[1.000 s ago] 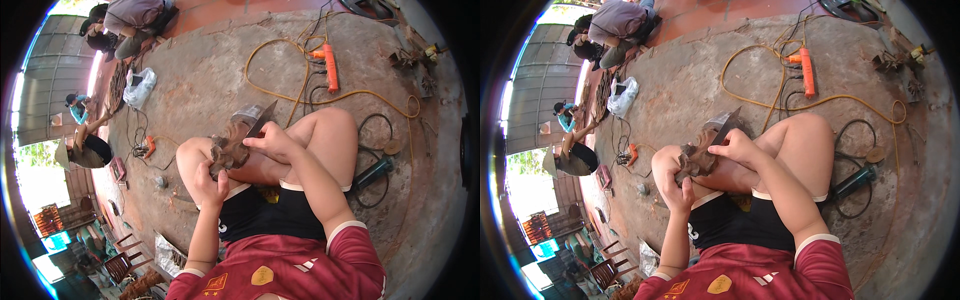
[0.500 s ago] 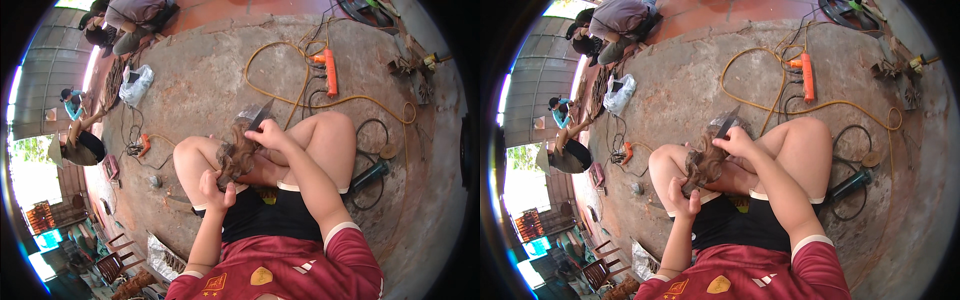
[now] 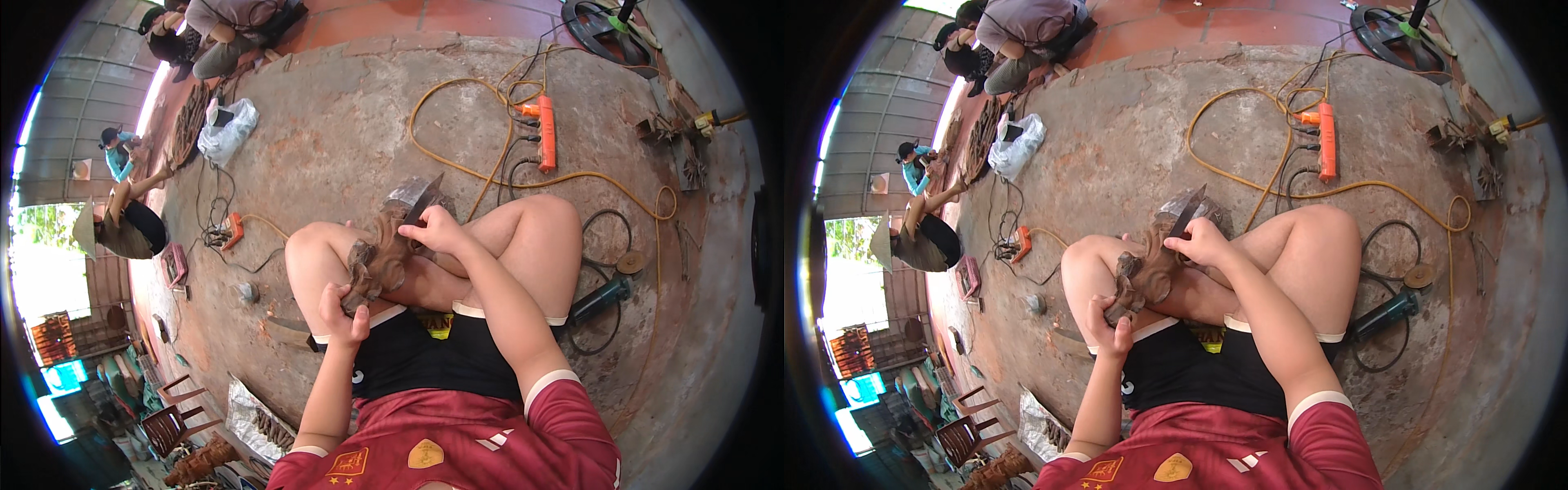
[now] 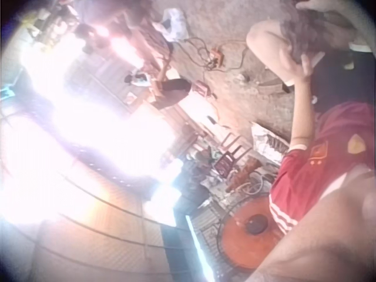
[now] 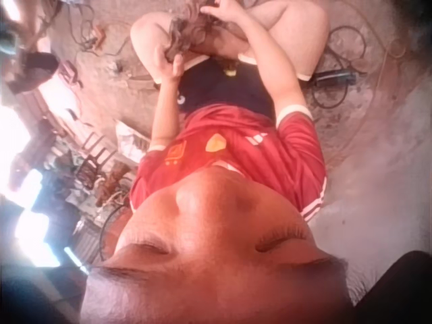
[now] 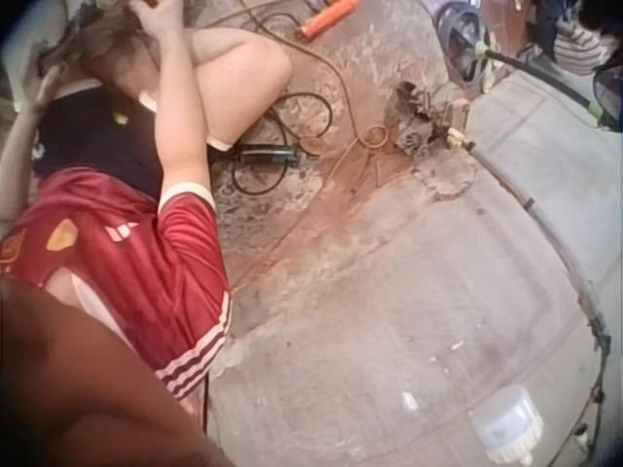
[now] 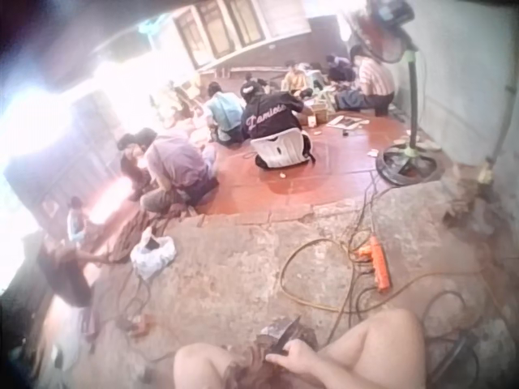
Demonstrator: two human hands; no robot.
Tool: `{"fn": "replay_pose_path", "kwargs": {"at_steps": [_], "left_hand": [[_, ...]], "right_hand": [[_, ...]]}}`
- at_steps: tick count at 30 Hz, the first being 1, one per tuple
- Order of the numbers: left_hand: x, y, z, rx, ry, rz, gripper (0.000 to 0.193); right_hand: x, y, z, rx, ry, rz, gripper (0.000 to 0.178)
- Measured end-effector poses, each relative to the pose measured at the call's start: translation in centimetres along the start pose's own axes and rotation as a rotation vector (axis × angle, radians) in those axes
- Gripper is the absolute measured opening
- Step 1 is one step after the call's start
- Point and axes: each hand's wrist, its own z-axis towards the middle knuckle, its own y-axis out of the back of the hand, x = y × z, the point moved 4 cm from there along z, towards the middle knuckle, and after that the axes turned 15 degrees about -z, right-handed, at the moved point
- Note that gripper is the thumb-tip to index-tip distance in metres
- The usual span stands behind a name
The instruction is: The person sits on the floor and carves a piece of wood using a knife held in the right hand. They rotate the wood to work on different sides, carefully shaping the material with precise strokes.
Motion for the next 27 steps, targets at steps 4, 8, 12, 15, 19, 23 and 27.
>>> {"fn": "replay_pose_path", "kwargs": {"at_steps": [4, 8, 12, 15, 19, 23, 27], "left_hand": [[1.0, -0.2, -0.7, 0.004, -0.035, -0.003, 0.049], [1.0, 0.0, -0.8, -0.038, -0.052, 0.036, 0.050], [1.2, -0.2, -0.5, -0.065, -0.094, 0.064, 0.051], [1.2, -0.4, -0.4, -0.105, -0.139, 0.052, 0.049], [1.3, -0.5, -0.6, -0.124, -0.138, 0.041, 0.047], [1.6, -0.4, -0.6, -0.104, -0.173, 0.050, 0.045], [1.4, -0.2, -0.4, -0.091, -0.188, 0.055, 0.043]], "right_hand": [[-0.7, 0.4, 0.6, -0.152, -0.015, -0.010, 0.027], [0.7, -0.4, 0.2, 0.057, 0.078, 0.086, 0.030], [-0.8, 0.2, 0.7, -0.140, 0.076, -0.164, 0.030], [-0.4, 0.3, 0.7, -0.115, -0.002, -0.012, 0.033], [0.0, -0.5, 0.5, 0.003, 0.076, -0.004, 0.034], [-0.9, -0.4, 1.0, -0.126, 0.071, 0.003, 0.024], [0.1, -1.3, 0.9, 0.061, 0.102, 0.047, 0.023]]}}
